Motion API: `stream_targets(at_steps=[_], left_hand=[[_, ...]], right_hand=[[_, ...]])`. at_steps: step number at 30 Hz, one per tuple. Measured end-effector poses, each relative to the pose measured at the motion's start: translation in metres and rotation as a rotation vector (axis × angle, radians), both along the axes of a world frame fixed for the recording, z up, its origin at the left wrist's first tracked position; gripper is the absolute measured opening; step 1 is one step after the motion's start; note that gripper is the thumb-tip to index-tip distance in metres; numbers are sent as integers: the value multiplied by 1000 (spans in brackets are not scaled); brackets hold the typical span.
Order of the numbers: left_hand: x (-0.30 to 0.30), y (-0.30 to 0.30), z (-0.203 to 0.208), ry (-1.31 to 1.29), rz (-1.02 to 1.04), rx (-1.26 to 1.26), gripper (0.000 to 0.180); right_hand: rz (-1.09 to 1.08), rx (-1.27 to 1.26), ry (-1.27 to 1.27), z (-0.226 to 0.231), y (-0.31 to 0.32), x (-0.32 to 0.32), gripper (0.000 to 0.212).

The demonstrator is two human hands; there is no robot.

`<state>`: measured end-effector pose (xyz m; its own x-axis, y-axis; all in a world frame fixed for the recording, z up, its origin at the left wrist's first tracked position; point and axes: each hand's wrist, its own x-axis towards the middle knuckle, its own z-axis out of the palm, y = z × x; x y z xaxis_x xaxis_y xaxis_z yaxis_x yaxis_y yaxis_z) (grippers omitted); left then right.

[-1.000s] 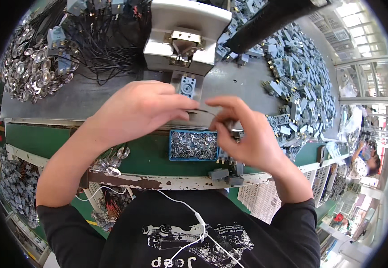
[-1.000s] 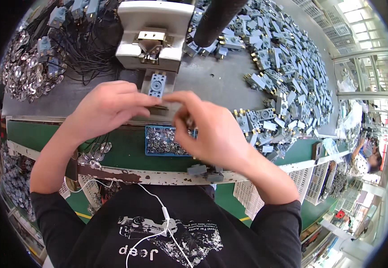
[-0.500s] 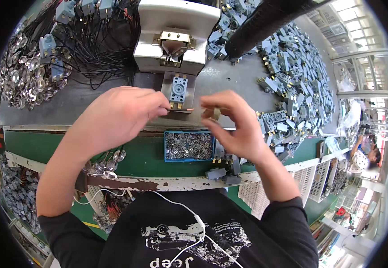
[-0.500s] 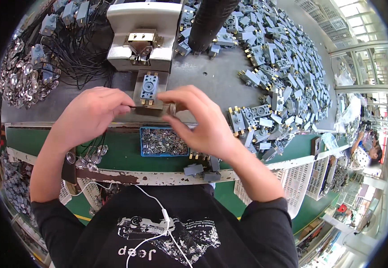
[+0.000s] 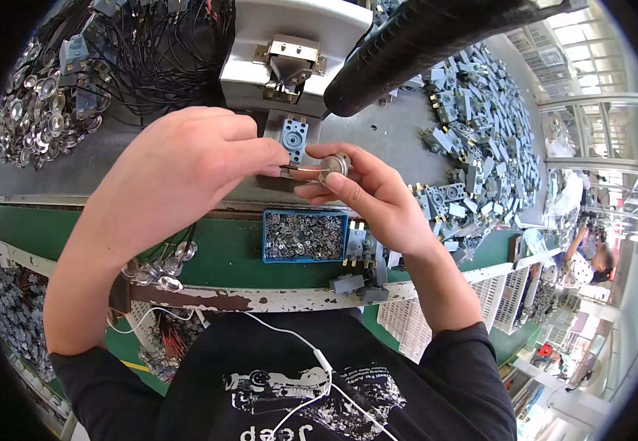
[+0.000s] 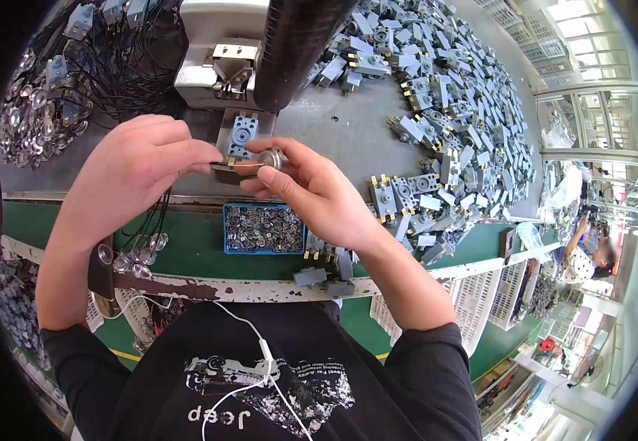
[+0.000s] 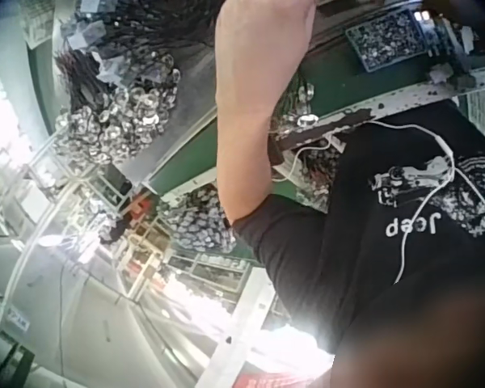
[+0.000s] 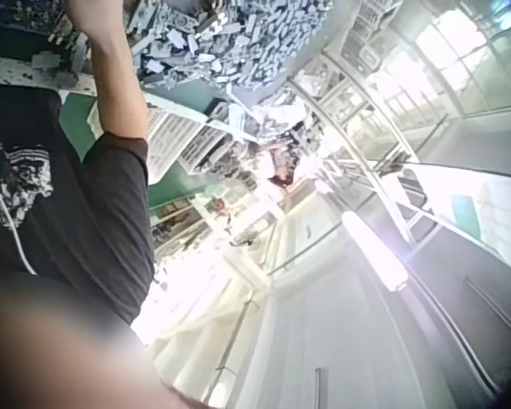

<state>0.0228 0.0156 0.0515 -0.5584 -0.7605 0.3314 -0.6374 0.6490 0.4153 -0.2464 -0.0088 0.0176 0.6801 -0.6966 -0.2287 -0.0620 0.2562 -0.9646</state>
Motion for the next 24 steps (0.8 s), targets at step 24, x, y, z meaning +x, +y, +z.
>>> stream_targets(at_steps=[24], left_hand=[[-8,16,-19,126,10,17,23]], right_hand=[[122,3,269,28,-7,13,28]])
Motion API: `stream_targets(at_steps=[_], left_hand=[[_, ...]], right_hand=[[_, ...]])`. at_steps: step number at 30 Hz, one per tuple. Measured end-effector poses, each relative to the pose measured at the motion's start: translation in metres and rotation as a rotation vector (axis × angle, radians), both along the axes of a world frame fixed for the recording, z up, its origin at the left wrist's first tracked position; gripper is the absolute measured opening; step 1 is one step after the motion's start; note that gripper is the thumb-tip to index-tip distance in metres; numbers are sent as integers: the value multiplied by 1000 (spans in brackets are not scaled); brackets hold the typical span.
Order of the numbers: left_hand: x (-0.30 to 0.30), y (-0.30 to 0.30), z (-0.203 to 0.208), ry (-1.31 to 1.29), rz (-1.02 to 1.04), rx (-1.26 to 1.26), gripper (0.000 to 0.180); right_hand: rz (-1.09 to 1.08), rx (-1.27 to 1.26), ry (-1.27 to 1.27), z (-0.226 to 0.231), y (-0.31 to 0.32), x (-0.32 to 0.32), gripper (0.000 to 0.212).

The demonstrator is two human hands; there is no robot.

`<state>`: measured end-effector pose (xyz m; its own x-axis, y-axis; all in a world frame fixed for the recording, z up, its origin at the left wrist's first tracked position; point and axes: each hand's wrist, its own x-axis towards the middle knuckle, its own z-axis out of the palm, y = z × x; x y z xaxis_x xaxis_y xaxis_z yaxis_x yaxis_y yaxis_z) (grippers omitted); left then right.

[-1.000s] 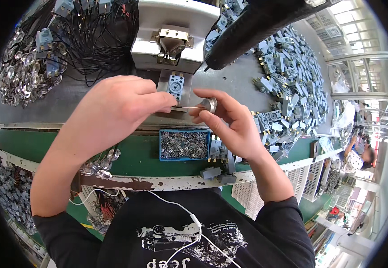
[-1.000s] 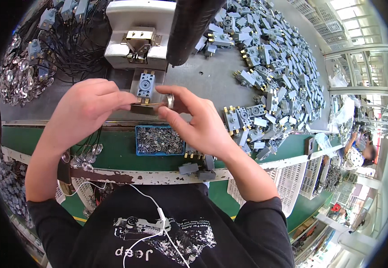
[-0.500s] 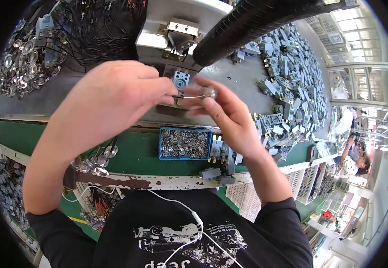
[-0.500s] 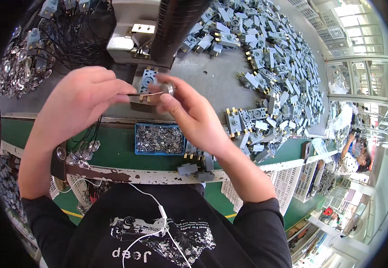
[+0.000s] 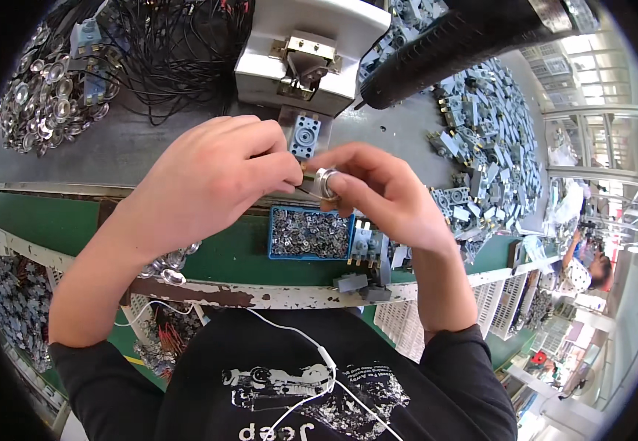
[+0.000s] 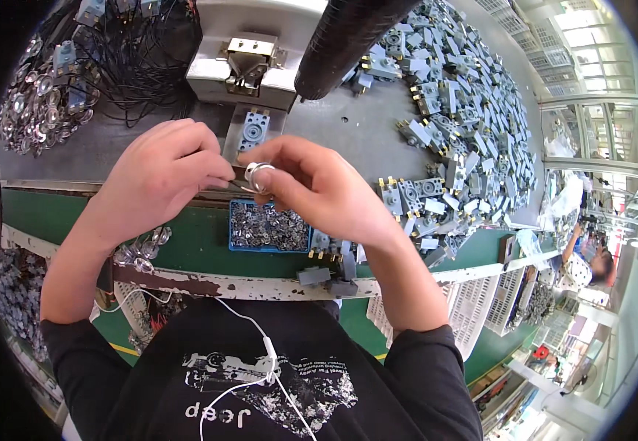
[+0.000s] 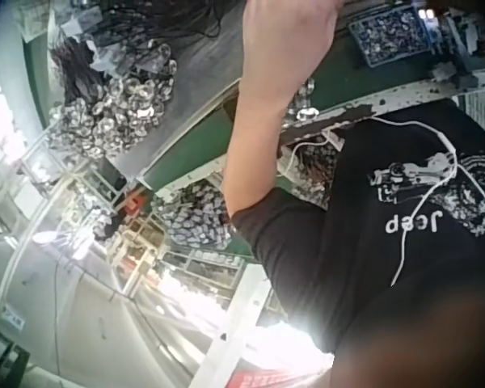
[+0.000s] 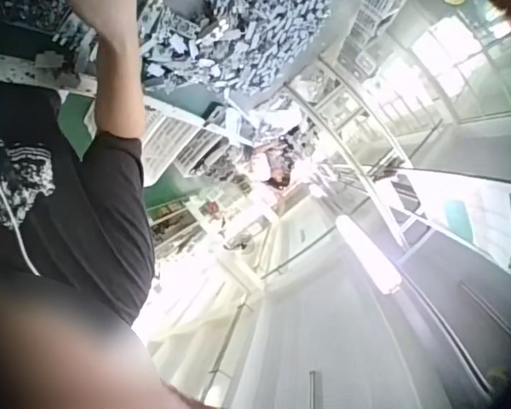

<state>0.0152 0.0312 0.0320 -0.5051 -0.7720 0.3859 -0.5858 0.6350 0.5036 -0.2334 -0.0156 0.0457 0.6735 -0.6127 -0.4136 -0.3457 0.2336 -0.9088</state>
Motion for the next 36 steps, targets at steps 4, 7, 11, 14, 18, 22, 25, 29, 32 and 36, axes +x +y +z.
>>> stream_targets(at_steps=[4,7,11,14,18,22,25,29,32,36], left_hand=[[2,-6,4,125,-24,69,15],[2,-4,4,62,-49,43,14],[1,-2,-1,49,-47,29,14],[-1,-3,-3,92,20,64,16],[-1,-7,-10,201,20,117,24],[6,-11,-17,260,-110,28,22],[14,-13,-23,161,-351,18,14],[13,-14,-23,118,-391,91,12],[7,1,-26,113,-202,205,19],[7,6,-21,64,-104,120,28]], right_hand=[[-158,-320,-185,-8,16,-13,42],[47,-208,-33,-2,4,-12,42],[141,-141,21,0,1,-14,40],[-37,-78,-122,-14,12,-13,37],[-146,15,-300,-17,12,-8,32],[69,163,-322,-18,-18,-7,31],[395,228,-253,-26,-47,9,25],[567,256,-200,-32,-51,18,20],[490,124,-52,-15,-34,7,30],[127,-874,270,-33,-7,-5,53]])
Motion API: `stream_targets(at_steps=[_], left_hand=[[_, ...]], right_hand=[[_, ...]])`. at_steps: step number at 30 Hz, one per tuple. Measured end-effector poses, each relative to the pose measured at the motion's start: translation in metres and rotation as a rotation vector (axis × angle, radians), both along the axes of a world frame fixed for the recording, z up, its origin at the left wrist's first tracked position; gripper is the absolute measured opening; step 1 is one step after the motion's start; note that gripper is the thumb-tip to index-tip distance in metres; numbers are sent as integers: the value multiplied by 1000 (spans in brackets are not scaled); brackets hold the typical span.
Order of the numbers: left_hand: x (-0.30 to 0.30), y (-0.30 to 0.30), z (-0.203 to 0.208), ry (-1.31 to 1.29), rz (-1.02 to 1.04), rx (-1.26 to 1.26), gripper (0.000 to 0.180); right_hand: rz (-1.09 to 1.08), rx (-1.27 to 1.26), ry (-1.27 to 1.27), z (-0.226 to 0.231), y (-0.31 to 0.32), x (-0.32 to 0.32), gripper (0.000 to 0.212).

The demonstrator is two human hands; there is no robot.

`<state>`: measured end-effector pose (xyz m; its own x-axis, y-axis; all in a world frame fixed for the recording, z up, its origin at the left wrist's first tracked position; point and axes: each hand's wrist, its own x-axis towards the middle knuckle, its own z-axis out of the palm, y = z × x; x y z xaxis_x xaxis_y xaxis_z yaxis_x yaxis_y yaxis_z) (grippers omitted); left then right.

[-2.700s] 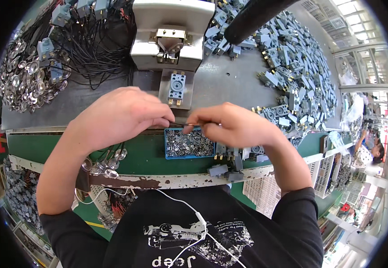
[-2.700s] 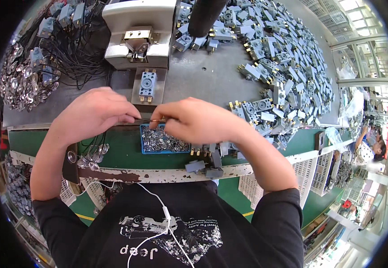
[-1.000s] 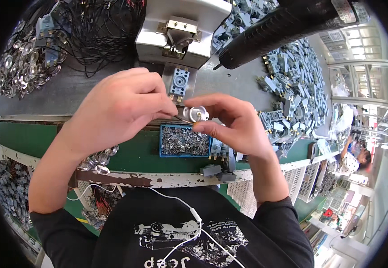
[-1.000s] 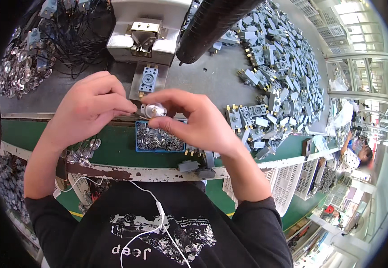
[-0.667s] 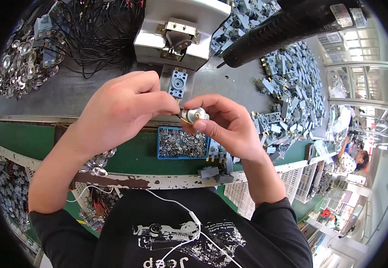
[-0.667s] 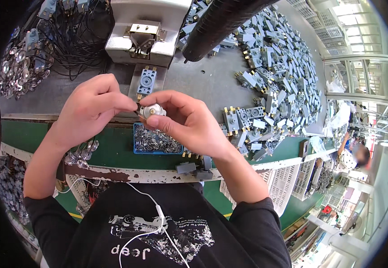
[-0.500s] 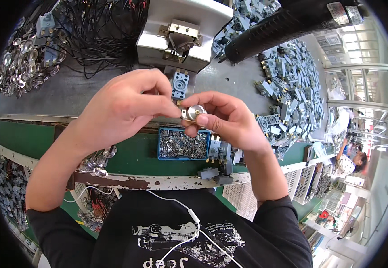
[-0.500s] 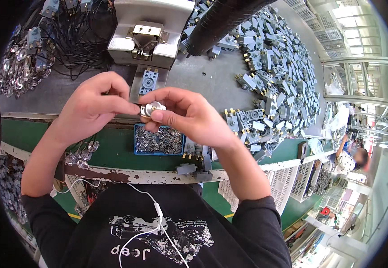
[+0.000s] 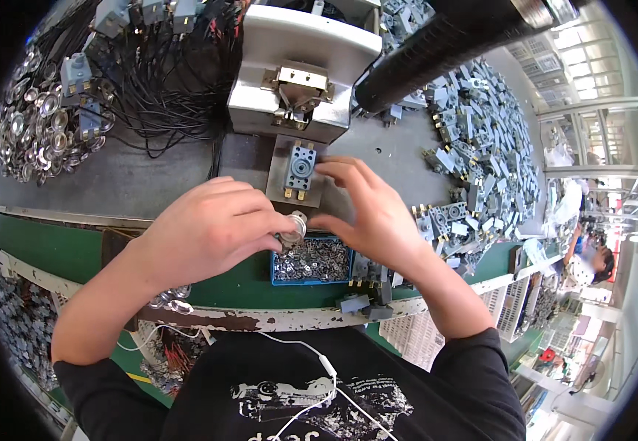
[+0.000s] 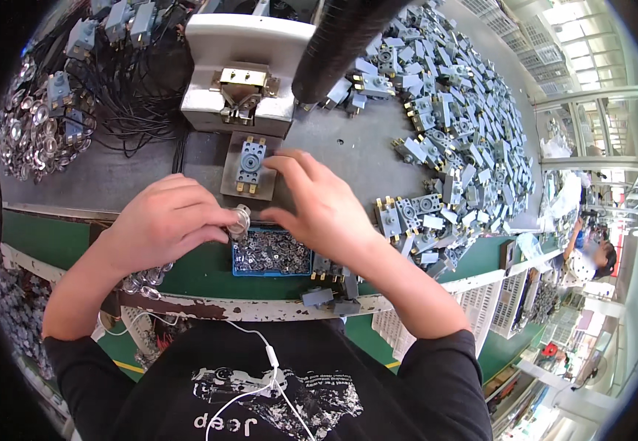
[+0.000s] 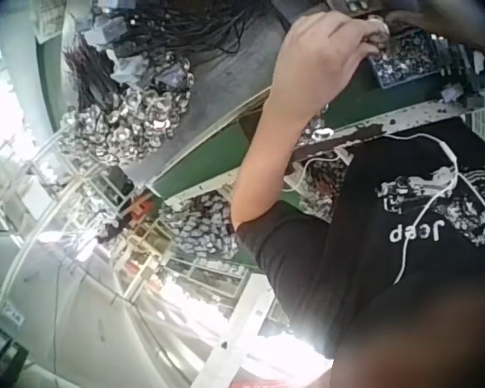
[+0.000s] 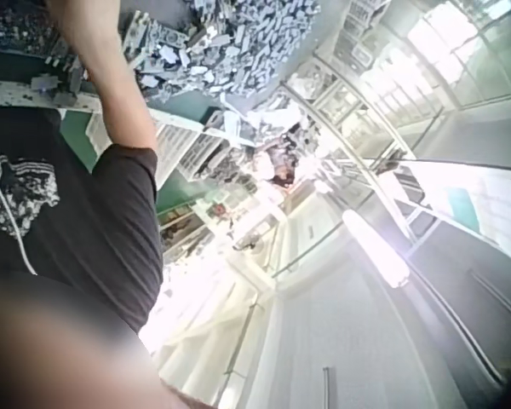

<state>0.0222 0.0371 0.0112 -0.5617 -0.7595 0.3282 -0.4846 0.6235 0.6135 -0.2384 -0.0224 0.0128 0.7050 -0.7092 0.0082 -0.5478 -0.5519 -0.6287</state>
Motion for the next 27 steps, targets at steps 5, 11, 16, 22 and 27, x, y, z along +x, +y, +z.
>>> stream_targets(at_steps=[5,11,16,22,27], left_hand=[[-2,-16,19,90,159,74,30],[-13,-42,-6,-52,208,157,24],[-9,-46,-4,-14,166,195,24],[-12,-49,0,-48,194,254,24],[-16,-47,0,-37,223,263,21]], right_hand=[[-15,-184,-91,-12,5,5,59],[-115,-357,-563,28,-14,-19,39],[-261,-623,-897,65,-47,10,65],[-367,98,-940,102,-61,43,45],[-359,81,-995,100,-63,49,40]])
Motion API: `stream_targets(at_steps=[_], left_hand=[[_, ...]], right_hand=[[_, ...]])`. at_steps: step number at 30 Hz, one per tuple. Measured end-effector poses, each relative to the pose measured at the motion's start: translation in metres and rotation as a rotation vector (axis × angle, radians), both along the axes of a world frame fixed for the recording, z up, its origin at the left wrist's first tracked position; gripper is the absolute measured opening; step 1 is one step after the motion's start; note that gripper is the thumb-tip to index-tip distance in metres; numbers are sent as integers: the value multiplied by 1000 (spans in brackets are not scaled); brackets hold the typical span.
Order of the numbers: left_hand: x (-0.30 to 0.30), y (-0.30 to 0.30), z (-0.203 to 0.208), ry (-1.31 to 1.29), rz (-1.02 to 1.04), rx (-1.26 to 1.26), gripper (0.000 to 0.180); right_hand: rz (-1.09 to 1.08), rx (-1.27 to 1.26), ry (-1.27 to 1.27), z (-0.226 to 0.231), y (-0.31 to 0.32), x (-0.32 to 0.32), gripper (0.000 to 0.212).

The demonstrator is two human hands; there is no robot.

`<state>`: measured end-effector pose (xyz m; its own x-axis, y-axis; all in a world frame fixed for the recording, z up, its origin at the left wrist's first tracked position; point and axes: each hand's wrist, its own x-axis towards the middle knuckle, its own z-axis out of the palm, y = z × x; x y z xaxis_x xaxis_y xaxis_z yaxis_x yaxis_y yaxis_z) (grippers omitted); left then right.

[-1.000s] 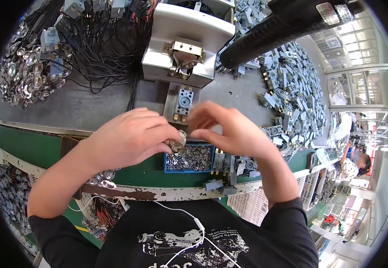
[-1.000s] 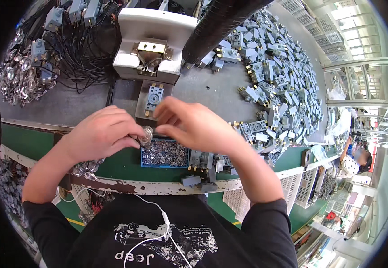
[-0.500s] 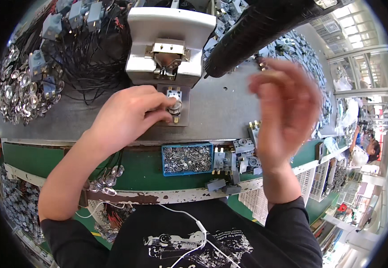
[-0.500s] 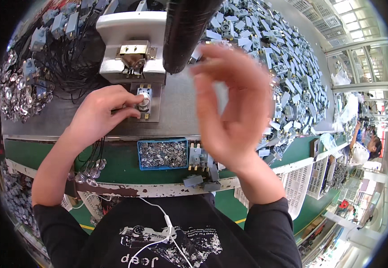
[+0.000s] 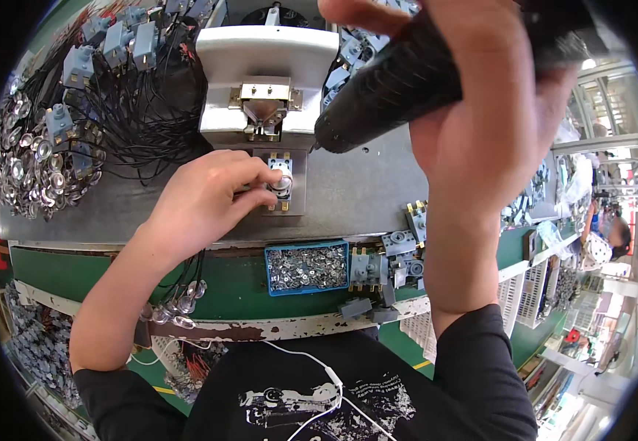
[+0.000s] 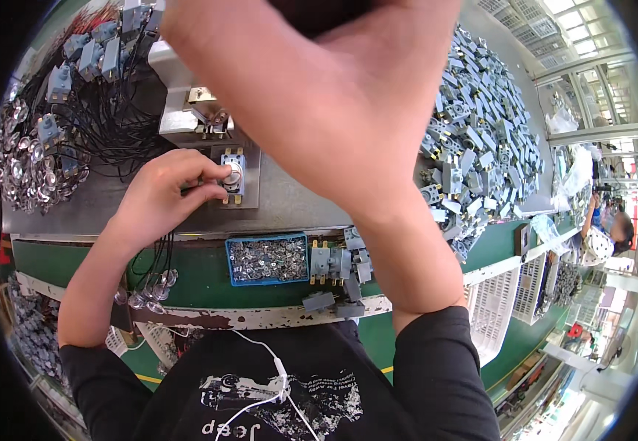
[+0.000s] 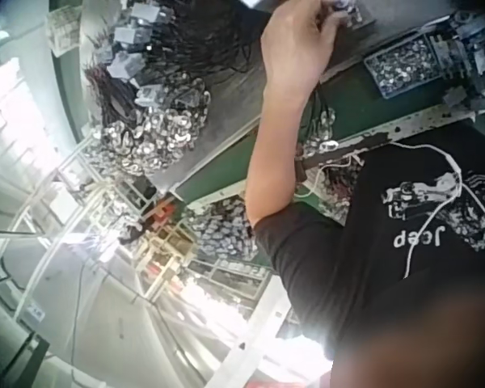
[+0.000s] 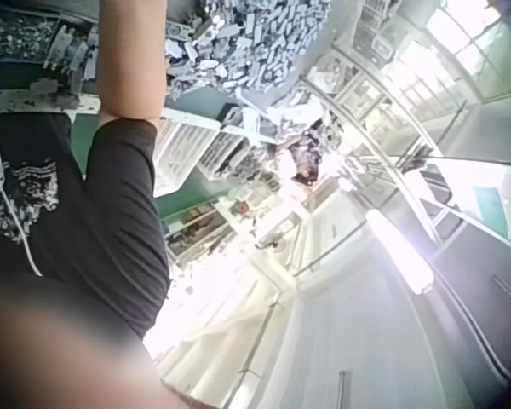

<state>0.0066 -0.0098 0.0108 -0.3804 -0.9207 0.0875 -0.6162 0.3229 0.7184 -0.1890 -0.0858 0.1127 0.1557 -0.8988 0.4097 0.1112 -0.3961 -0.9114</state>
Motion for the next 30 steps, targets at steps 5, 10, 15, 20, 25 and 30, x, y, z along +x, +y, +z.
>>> stream_targets(at_steps=[5,10,15,20,25,30], left_hand=[[4,2,0,-91,-15,-97,19],[3,1,-3,-90,-9,-75,20],[7,4,-2,-117,-3,-53,19],[4,4,0,-122,-5,-20,18],[4,3,-5,-117,-12,-65,19],[3,5,-13,-55,3,-113,19]], right_hand=[[16,-44,-79,-4,-2,18,33],[38,-96,-150,-3,-4,39,27],[-76,-191,-286,-9,7,80,51],[105,-347,-135,-21,-12,75,60],[121,-65,-133,1,-10,74,55],[330,-977,-327,-23,-62,65,58]])
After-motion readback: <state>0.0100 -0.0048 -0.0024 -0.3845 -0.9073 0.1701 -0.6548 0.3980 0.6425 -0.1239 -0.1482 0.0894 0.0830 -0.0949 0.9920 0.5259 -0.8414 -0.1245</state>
